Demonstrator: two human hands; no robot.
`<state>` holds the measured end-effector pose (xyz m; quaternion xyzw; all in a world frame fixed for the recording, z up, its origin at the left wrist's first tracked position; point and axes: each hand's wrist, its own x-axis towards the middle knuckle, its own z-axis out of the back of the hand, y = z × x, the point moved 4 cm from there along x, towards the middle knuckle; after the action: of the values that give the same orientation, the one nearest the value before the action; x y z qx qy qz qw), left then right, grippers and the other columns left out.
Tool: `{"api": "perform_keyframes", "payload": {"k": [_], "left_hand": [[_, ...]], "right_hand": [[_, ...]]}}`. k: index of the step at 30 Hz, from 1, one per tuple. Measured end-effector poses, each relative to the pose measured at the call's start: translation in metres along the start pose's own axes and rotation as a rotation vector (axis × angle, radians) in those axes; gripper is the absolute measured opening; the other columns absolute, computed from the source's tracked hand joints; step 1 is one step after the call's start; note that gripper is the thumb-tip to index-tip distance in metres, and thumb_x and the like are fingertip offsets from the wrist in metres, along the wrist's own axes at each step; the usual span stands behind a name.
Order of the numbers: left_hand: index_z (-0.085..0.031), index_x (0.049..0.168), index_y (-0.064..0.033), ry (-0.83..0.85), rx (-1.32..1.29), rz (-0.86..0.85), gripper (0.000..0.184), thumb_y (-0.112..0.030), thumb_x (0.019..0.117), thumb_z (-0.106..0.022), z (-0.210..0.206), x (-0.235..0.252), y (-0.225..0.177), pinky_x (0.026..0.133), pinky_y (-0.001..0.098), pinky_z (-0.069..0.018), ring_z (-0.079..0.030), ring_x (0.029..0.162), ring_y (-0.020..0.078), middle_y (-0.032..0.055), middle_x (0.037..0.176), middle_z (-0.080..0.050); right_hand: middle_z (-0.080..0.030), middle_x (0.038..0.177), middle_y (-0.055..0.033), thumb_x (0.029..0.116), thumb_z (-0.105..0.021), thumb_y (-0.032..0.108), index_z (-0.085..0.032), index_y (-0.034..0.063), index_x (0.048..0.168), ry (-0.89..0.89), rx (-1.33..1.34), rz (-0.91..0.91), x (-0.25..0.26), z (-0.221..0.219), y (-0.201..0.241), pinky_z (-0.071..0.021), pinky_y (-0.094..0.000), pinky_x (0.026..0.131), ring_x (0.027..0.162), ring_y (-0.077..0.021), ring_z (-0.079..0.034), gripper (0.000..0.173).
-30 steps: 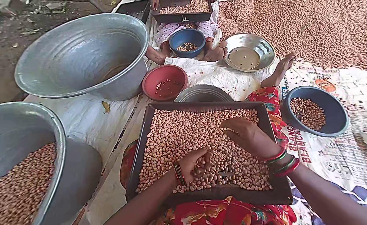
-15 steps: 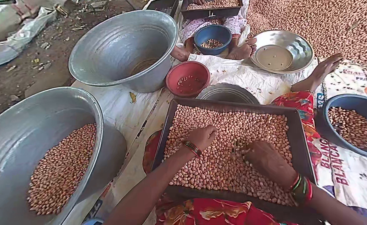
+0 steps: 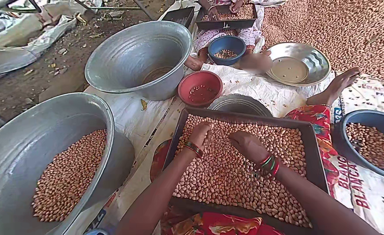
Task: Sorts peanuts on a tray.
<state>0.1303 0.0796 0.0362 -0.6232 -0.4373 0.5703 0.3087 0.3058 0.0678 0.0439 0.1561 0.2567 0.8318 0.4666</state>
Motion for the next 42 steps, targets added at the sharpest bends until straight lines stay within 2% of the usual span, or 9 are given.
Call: {"api": "perform_keyframes", "payload": {"k": [3, 7, 11, 22, 27, 29, 31, 35, 42], "left_hand": [[-0.052, 0.087, -0.0122, 0.084, -0.35, 0.036, 0.038, -0.018, 0.1097, -0.023, 0.015, 0.0, -0.001, 0.036, 0.0127, -0.0328, -0.041, 0.037, -0.0011, -0.0047, 0.056, -0.054], [-0.054, 0.088, -0.0029, 0.018, 0.258, -0.03, 0.028, -0.015, 0.1111, -0.042, 0.008, 0.008, -0.01, 0.042, 0.0142, -0.0327, -0.039, 0.043, 0.0005, -0.0034, 0.061, -0.049], [-0.06, 0.139, -0.0034, 0.256, 1.173, -0.088, 0.039, -0.023, 0.1119, -0.04, -0.02, 0.019, -0.021, 0.107, 0.0512, -0.0447, -0.064, 0.121, 0.0328, 0.0203, 0.13, -0.066], [-0.049, 0.143, 0.0002, 0.475, 1.696, -0.101, 0.041, -0.022, 0.1138, -0.031, -0.052, 0.034, -0.012, 0.102, 0.0624, -0.0446, -0.058, 0.126, 0.0468, 0.0293, 0.132, -0.061], [-0.057, 0.135, 0.002, 0.284, 1.183, -0.081, 0.038, -0.022, 0.1113, -0.04, -0.031, 0.035, -0.023, 0.102, 0.0477, -0.047, -0.064, 0.114, 0.0311, 0.0219, 0.124, -0.065], [-0.062, 0.117, 0.0035, 0.157, 0.662, -0.118, 0.025, -0.014, 0.1089, -0.047, -0.014, 0.029, -0.02, 0.063, 0.0259, -0.044, -0.051, 0.063, 0.0116, 0.0066, 0.079, -0.057], [-0.054, 0.097, -0.0048, 0.103, 0.029, -0.042, 0.019, -0.008, 0.1088, -0.039, -0.001, 0.012, -0.012, 0.039, 0.0138, -0.0311, -0.036, 0.04, -0.0006, -0.0066, 0.055, -0.042], [-0.053, 0.084, -0.0171, 0.217, -0.347, 0.021, 0.047, -0.021, 0.109, -0.014, 0.015, -0.018, 0.001, 0.037, 0.0117, -0.0324, -0.041, 0.038, -0.0029, -0.0092, 0.053, -0.052], [-0.044, 0.071, -0.0175, -0.018, -0.384, 0.055, 0.046, -0.022, 0.1125, -0.023, 0.013, -0.023, 0.013, 0.035, 0.0129, -0.0296, -0.036, 0.034, -0.0007, -0.0079, 0.049, -0.045]], "right_hand": [[-0.072, 0.104, -0.0295, 0.1, -0.052, 0.005, -0.074, -0.0072, 0.108, -0.017, -0.141, 0.044, 0.02, -0.023, -0.004, -0.0552, -0.0604, 0.082, 0.098, -0.0475, -0.071, 0.026], [-0.07, 0.098, -0.0315, 0.098, -0.054, 0.003, -0.072, -0.0091, 0.099, -0.015, -0.264, 0.057, 0.025, -0.033, 0.0, -0.0538, -0.0616, 0.076, 0.092, -0.0508, -0.07, 0.021], [-0.068, 0.11, -0.032, 0.1029, -0.049, 0.008, -0.069, -0.0092, 0.111, 0.165, -0.289, -0.073, 0.024, -0.033, 0.006, -0.0517, -0.0619, 0.083, 0.102, -0.0504, -0.068, 0.027], [-0.07, 0.104, -0.0299, 0.0995, -0.057, 0.011, -0.073, -0.0049, 0.111, -0.008, -0.222, -0.038, 0.015, -0.041, -0.003, -0.0536, -0.0595, 0.083, 0.099, -0.0479, -0.07, 0.025], [-0.069, 0.102, -0.0305, 0.101, -0.055, 0.011, -0.075, -0.0019, 0.107, 0.002, -0.26, -0.019, 0.014, -0.044, -0.001, -0.052, -0.0601, 0.081, 0.097, -0.0492, -0.068, 0.025], [-0.069, 0.101, -0.0309, 0.0996, -0.057, 0.009, -0.075, -0.0033, 0.105, -0.02, -0.219, -0.011, 0.012, -0.043, -0.002, -0.0518, -0.0611, 0.082, 0.097, -0.0499, -0.068, 0.023], [-0.07, 0.105, -0.0309, 0.0994, -0.056, 0.007, -0.074, -0.0062, 0.107, -0.014, -0.128, -0.041, 0.013, -0.038, -0.003, -0.0518, -0.0612, 0.087, 0.102, -0.0491, -0.068, 0.024], [-0.065, 0.126, -0.0284, 0.1034, -0.047, 0.006, -0.068, -0.0081, 0.121, 0.129, 0.048, -0.2, 0.021, -0.015, -0.003, -0.0491, -0.0537, 0.1, 0.119, -0.0418, -0.064, 0.031], [-0.066, 0.119, -0.0334, 0.1009, -0.049, 0.002, -0.07, -0.01, 0.109, 0.125, -0.278, -0.085, 0.026, -0.043, 0.017, -0.0487, -0.0631, 0.09, 0.112, -0.0515, -0.064, 0.026]]}}
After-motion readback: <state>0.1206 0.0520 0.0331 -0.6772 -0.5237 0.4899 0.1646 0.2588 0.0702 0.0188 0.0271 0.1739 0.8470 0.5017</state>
